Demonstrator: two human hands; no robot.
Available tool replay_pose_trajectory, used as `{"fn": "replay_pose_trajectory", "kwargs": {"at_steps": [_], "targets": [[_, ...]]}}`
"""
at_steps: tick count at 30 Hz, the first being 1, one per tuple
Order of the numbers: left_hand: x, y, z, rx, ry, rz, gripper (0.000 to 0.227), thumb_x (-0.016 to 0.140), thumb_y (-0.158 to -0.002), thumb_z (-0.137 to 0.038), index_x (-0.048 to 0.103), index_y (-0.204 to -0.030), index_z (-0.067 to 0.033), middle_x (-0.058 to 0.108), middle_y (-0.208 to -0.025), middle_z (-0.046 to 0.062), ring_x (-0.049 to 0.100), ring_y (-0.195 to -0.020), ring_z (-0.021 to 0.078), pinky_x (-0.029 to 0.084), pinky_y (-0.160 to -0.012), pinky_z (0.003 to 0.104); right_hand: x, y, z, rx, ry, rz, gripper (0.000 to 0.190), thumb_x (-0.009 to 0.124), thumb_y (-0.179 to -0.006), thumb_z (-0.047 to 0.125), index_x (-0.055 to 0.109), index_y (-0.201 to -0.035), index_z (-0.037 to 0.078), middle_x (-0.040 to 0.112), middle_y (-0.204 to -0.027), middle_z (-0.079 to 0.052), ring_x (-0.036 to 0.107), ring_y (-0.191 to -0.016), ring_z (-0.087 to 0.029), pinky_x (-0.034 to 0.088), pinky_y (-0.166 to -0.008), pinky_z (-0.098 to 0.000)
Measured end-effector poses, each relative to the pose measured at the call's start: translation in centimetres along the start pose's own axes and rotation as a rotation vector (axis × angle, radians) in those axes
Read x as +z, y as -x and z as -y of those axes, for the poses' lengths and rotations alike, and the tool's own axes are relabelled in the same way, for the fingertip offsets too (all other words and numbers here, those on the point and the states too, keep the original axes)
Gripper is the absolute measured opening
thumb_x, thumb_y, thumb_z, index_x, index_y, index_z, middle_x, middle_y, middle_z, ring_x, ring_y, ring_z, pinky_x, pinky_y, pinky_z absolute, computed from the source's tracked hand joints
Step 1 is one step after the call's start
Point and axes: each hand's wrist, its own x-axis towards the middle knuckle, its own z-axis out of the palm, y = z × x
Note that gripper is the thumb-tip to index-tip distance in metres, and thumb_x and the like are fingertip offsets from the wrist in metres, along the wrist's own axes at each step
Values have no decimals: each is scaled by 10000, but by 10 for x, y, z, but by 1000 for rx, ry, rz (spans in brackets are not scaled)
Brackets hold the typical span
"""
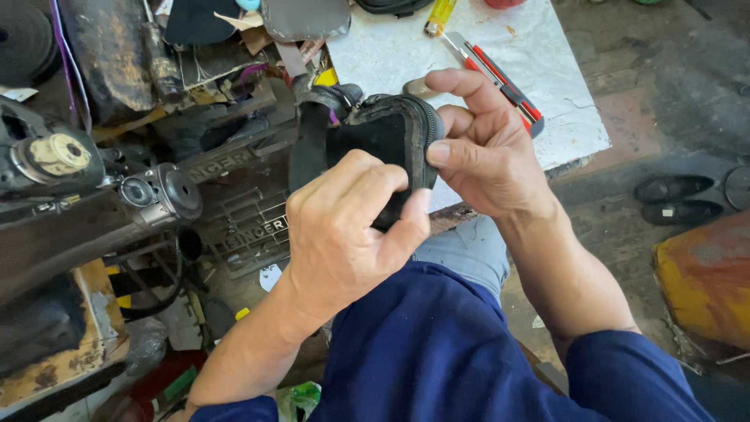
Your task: The person holds a black slip-on shoe and repeatedly manipulates the zipper and upper fabric by hand, turning the shoe over and pulling at the seam and zipper area. The person inspects the interior and exterior of the shoe while adjusting the zipper and fabric edges.
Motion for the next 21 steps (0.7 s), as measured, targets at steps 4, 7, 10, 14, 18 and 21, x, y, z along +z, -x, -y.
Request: {"fn": "replay_pose_trajectory", "kwargs": {"at_steps": [4, 7, 10, 14, 18, 21], "targets": [[-5, -1, 2, -5, 57, 25, 109, 604, -974, -40, 608, -865, -31, 582, -792, 109, 557, -658, 296, 436, -623, 410, 1, -5, -1, -34, 13, 10, 620, 687, -930, -125, 463, -1484, 43, 718, -987, -121, 719, -904, -221, 632, -857, -359], [-10, -1, 1, -21, 51, 29, 84, 628, -963, -57, 617, -880, -48, 631, -819, 83, 589, -682, 277, 454, -648, 398, 5, -8, -1, -41, 39, -1, 615, 704, -920, -112, 470, -1471, 27, 728, -981, -146, 726, -887, -232, 635, -833, -368], [-13, 0, 0, -29, 25, 55, 72, 642, -943, -50, 617, -876, -39, 612, -802, 97, 577, -688, 304, 440, -649, 427, 12, -7, -1, -49, 69, -18, 608, 716, -907, -113, 479, -1450, 25, 733, -951, -133, 723, -861, -211, 633, -836, -350], [-21, -3, 1, -62, -34, 129, 93, 604, -946, -82, 596, -859, -50, 561, -784, 104, 555, -684, 325, 417, -637, 457, 23, -8, 0, -69, 104, -10, 595, 719, -920, -110, 483, -1449, 28, 736, -964, -139, 724, -856, -214, 634, -835, -339], [-33, -10, 3, -246, 147, 181, 113, 597, -908, -51, 591, -798, -78, 548, -716, 22, 474, -558, 155, 393, -552, 325, 34, -14, 2, -82, 129, -15, 578, 722, -931, -94, 492, -1445, 40, 735, -991, -141, 728, -872, -225, 642, -827, -361], [-33, -9, 5, -306, 235, 171, 128, 594, -924, -40, 597, -800, -74, 535, -717, 13, 447, -537, 116, 385, -511, 267, 41, -14, 5, -57, 180, -17, 608, 727, -922, -59, 478, -1468, 46, 692, -929, -98, 657, -805, -166, 574, -768, -312]]}}
